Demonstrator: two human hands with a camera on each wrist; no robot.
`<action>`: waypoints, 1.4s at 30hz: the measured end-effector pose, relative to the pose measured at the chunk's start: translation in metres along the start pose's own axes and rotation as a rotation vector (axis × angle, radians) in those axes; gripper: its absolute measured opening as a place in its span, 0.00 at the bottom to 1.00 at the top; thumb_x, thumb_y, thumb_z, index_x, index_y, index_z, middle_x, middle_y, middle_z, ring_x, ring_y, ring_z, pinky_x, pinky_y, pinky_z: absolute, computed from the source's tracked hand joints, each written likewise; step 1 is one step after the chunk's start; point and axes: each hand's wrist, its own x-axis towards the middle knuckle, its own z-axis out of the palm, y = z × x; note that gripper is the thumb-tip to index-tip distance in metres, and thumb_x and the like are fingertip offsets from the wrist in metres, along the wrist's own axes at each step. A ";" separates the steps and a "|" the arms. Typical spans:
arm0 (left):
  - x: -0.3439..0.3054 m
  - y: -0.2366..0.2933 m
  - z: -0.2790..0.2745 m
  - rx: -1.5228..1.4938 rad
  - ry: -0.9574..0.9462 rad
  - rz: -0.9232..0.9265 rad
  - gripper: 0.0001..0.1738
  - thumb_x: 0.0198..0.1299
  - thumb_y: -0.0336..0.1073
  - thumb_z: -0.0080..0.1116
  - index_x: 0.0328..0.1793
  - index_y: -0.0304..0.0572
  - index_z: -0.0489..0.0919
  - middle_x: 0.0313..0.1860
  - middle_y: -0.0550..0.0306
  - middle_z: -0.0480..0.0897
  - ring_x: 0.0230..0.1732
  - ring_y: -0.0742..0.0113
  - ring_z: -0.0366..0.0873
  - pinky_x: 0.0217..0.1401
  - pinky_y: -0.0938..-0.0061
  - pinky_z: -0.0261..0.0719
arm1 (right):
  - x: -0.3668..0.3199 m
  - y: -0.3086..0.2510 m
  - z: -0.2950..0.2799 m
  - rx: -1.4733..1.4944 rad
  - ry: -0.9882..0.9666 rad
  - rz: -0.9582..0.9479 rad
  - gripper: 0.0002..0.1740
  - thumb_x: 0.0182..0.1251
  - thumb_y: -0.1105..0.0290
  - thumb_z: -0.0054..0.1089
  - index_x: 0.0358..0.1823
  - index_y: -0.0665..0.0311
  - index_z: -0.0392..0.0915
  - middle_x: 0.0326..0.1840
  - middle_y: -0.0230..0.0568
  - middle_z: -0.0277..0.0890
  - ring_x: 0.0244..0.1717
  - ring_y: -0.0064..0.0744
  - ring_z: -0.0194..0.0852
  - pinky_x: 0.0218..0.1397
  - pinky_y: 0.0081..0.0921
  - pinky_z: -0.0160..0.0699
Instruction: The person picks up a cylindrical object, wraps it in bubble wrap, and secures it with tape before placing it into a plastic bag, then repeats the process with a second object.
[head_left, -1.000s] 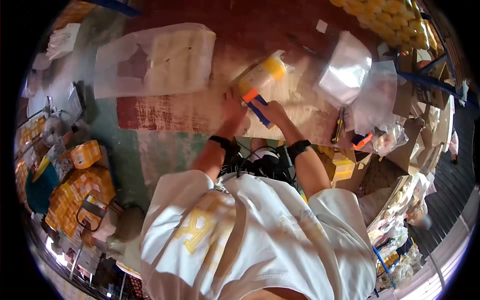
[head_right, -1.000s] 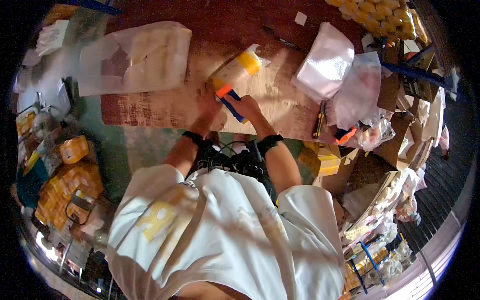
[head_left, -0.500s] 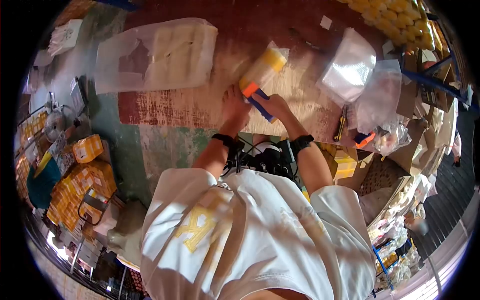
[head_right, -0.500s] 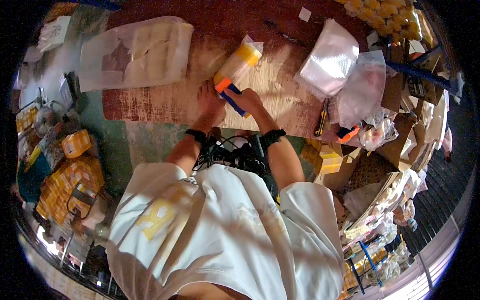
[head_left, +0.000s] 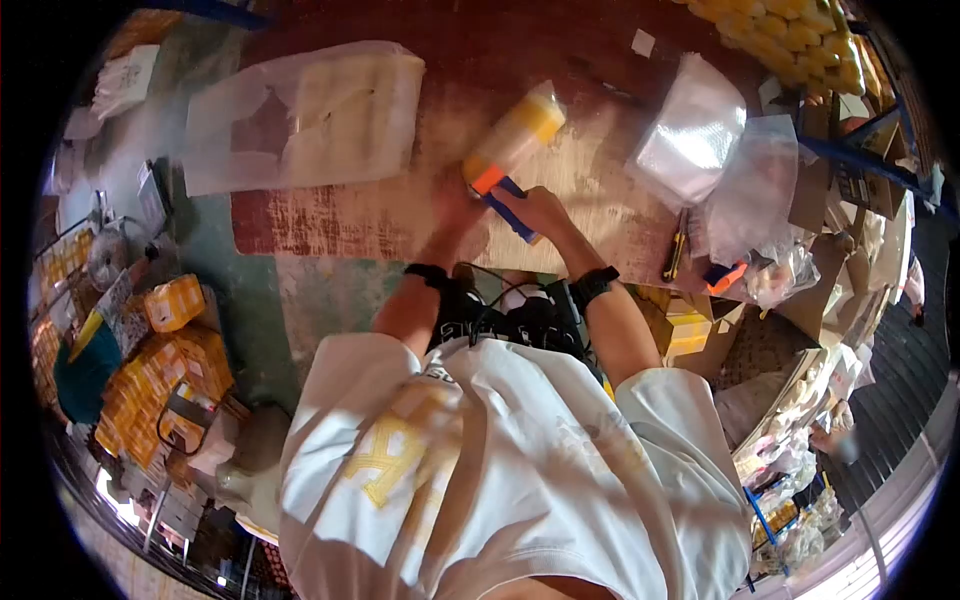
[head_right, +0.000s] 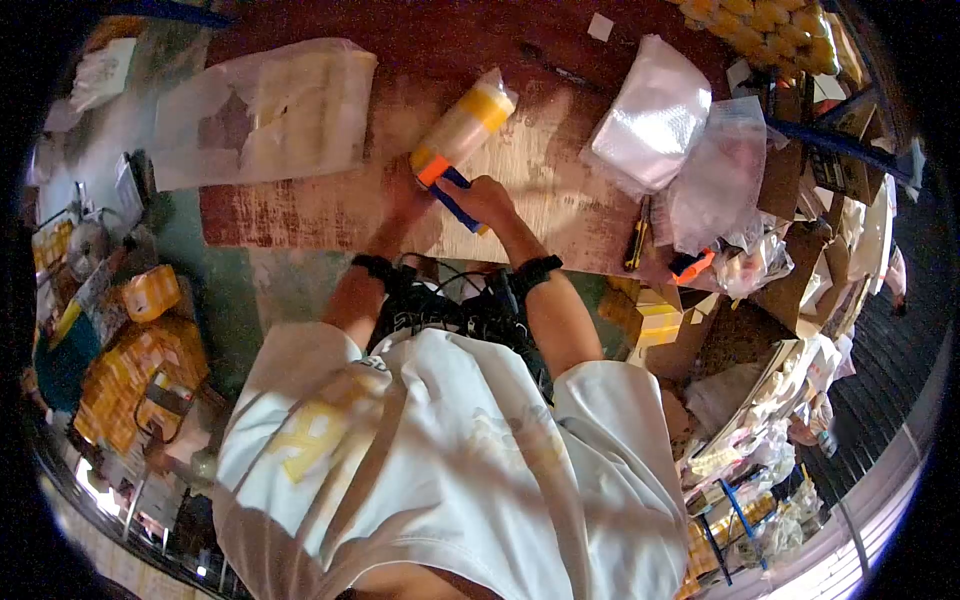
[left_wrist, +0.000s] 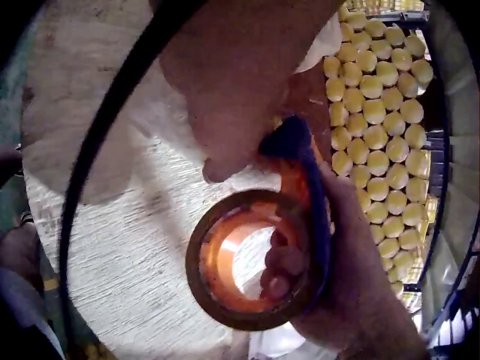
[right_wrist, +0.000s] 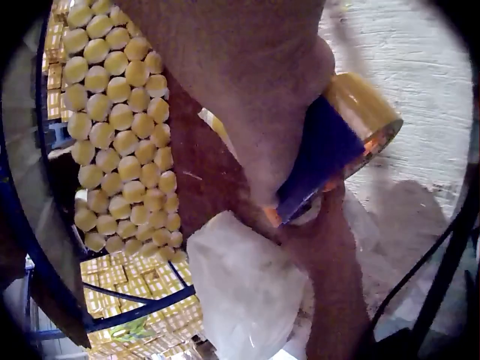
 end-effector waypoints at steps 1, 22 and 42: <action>0.007 -0.001 -0.017 -0.102 -0.211 -0.032 0.50 0.40 0.46 0.82 0.72 0.44 0.72 0.60 0.45 0.80 0.63 0.43 0.77 0.65 0.52 0.76 | -0.003 0.000 0.000 -0.025 0.021 0.017 0.50 0.56 0.21 0.59 0.28 0.74 0.85 0.27 0.52 0.85 0.31 0.43 0.89 0.36 0.37 0.85; -0.009 0.006 -0.018 0.266 0.037 0.050 0.61 0.36 0.49 0.85 0.78 0.42 0.65 0.69 0.38 0.76 0.71 0.43 0.73 0.75 0.46 0.66 | 0.003 -0.011 -0.002 -0.121 0.032 -0.027 0.49 0.57 0.23 0.61 0.24 0.74 0.85 0.24 0.54 0.84 0.29 0.45 0.89 0.36 0.36 0.84; 0.023 0.002 -0.039 -0.111 -0.265 -0.047 0.46 0.40 0.47 0.83 0.66 0.39 0.74 0.62 0.42 0.80 0.65 0.40 0.76 0.65 0.50 0.76 | 0.012 -0.013 -0.013 -0.119 0.011 -0.050 0.48 0.55 0.22 0.59 0.26 0.72 0.86 0.25 0.52 0.85 0.30 0.44 0.89 0.35 0.38 0.84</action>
